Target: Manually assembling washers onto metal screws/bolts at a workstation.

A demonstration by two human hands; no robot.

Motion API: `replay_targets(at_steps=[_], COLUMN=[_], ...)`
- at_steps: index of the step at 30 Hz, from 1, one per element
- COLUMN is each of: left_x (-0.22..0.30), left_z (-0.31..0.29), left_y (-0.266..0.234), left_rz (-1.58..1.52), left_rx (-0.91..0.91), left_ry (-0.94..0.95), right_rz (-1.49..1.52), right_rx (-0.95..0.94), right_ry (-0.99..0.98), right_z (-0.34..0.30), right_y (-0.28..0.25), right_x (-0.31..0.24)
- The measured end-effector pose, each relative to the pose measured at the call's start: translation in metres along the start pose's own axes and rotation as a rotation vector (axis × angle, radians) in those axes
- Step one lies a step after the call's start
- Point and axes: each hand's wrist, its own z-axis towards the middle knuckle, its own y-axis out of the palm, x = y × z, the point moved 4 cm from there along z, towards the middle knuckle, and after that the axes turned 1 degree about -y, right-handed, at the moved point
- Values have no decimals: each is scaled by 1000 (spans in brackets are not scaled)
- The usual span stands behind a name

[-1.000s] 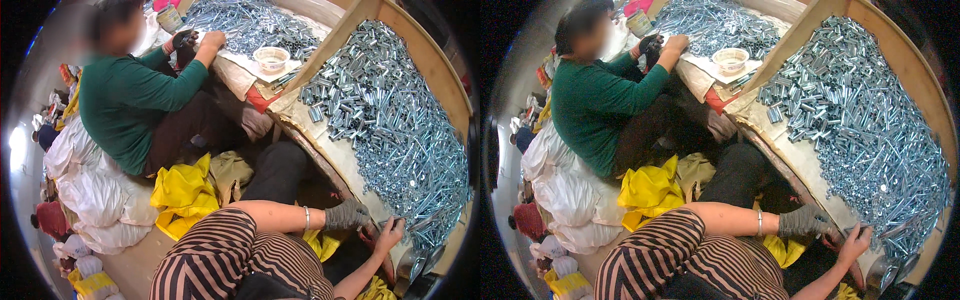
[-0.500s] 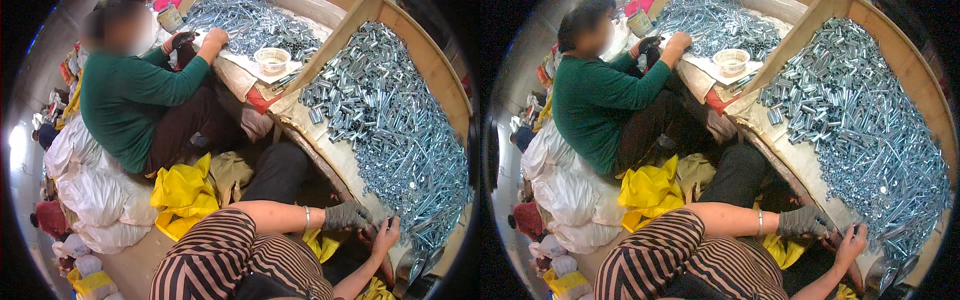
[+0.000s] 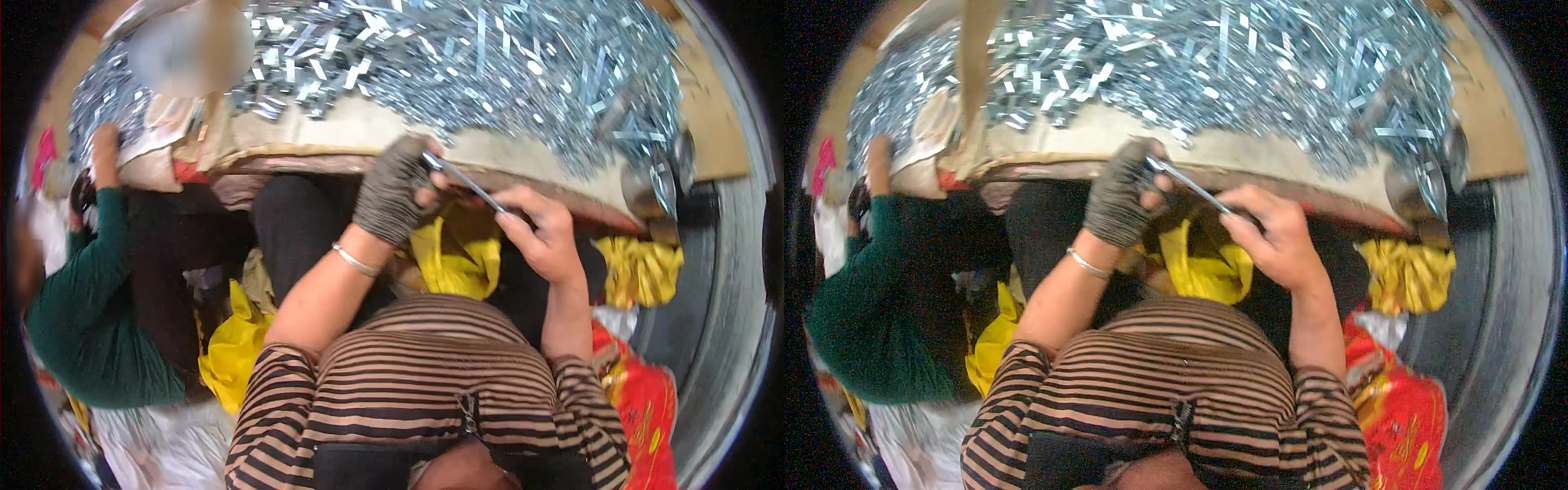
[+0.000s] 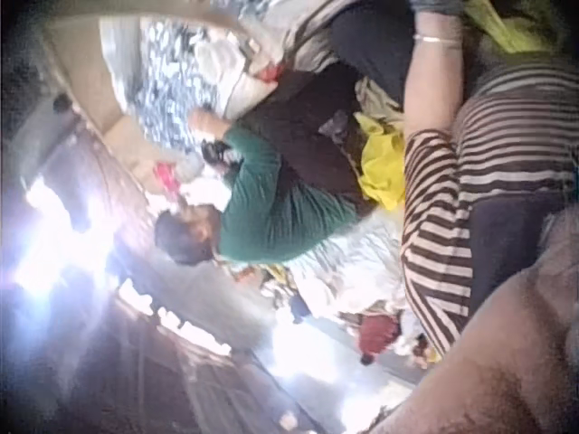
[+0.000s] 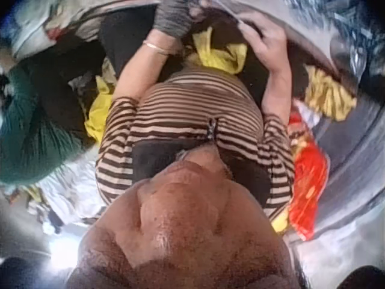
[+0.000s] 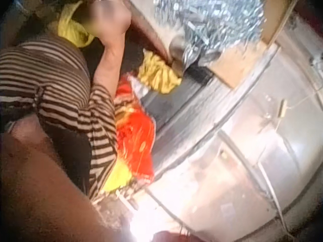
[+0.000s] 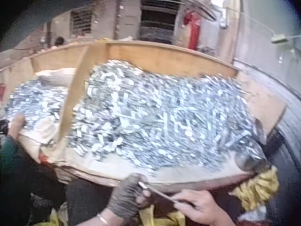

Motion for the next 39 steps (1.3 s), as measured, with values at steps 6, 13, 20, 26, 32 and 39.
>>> replay_targets(at_steps=[6, 13, 20, 26, 32, 39], left_x=[-23, -26, -18, -5, -7, -8], left_z=[5, -4, -3, 1, 2, -4], left_y=[8, 17, 26, 23, 29, 45], left_rz=[-390, -316, -257, -38, 607, 863], left_rx=[-41, 4, -22, 70, 58, -200], left_ry=[-214, -260, -139, -5, 131, 200], right_rz=[31, 29, 142, 106, 126, 20], right_rx=[-10, 12, 103, -40, 133, -7], right_ry=[-2, 63, 231, 187, 46, 76], right_z=[-16, -25, -26, -32, -43, -41], right_y=[-5, 0, 6, -1, -34, -46], right_x=[0, 5, 17, 19, 18, 13])
